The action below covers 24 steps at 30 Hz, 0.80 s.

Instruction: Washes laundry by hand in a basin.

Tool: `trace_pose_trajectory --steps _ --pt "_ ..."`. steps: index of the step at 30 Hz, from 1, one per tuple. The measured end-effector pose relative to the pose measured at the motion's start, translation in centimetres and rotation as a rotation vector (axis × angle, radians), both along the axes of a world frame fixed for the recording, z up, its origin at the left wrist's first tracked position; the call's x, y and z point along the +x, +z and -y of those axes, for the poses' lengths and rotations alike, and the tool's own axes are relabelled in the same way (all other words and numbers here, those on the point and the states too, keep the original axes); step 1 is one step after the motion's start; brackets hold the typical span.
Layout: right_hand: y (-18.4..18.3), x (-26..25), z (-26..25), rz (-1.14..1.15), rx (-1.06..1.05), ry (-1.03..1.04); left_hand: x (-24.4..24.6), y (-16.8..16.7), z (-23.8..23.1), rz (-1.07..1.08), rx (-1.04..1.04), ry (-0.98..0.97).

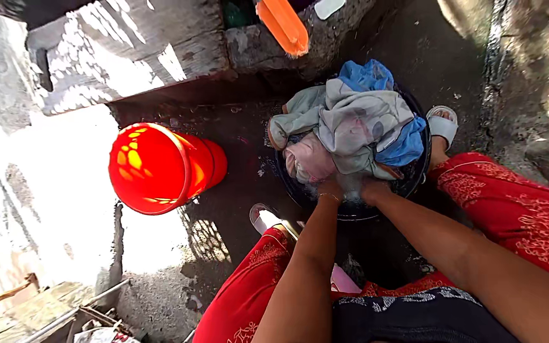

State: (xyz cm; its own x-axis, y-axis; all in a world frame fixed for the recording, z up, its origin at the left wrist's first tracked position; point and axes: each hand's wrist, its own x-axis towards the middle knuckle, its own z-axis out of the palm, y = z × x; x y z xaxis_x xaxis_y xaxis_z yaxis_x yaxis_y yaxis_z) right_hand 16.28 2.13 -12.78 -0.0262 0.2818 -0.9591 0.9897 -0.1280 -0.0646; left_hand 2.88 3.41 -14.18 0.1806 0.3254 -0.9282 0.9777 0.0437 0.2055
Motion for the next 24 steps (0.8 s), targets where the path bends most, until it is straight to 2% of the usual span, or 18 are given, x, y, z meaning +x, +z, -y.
trace_pose_trajectory --steps 2,5,8,11,13,15,18,20,22,24 --pt "0.2 -0.2 0.0 0.006 -0.007 0.0 -0.1 1.3 0.2 -0.015 -0.049 0.036" --pt "1.3 1.0 -0.5 -0.115 -0.023 -0.033 0.2 3.7 0.1 -0.015 -0.071 -0.089" --pt "3.4 2.6 -0.6 -0.35 0.116 -0.249 -0.1 6.5 0.1 0.158 0.112 0.081" --pt "5.0 4.2 1.2 -0.54 0.408 -0.599 0.5 12.4 0.1 0.429 0.228 0.231" --pt "4.8 4.9 2.7 -0.615 0.575 -0.868 1.1 17.8 0.7 0.606 0.33 0.291" --pt "4.9 5.1 4.0 -0.685 0.669 -1.041 0.9 23.2 1.9 0.886 0.52 0.363" --pt "5.2 4.8 5.2 -0.694 0.618 -1.277 0.0 31.4 2.9 1.29 0.718 0.474" --pt "5.7 3.9 5.5 -0.696 0.545 -1.485 -1.4 35.4 3.3 1.496 0.804 0.544" --pt "7.6 2.8 5.1 -0.837 0.477 -1.724 -3.1 37.5 3.3 1.605 0.876 0.62" --pt "9.6 1.8 4.9 -1.132 0.414 -1.845 -4.9 36.7 2.9 1.646 0.845 0.711"
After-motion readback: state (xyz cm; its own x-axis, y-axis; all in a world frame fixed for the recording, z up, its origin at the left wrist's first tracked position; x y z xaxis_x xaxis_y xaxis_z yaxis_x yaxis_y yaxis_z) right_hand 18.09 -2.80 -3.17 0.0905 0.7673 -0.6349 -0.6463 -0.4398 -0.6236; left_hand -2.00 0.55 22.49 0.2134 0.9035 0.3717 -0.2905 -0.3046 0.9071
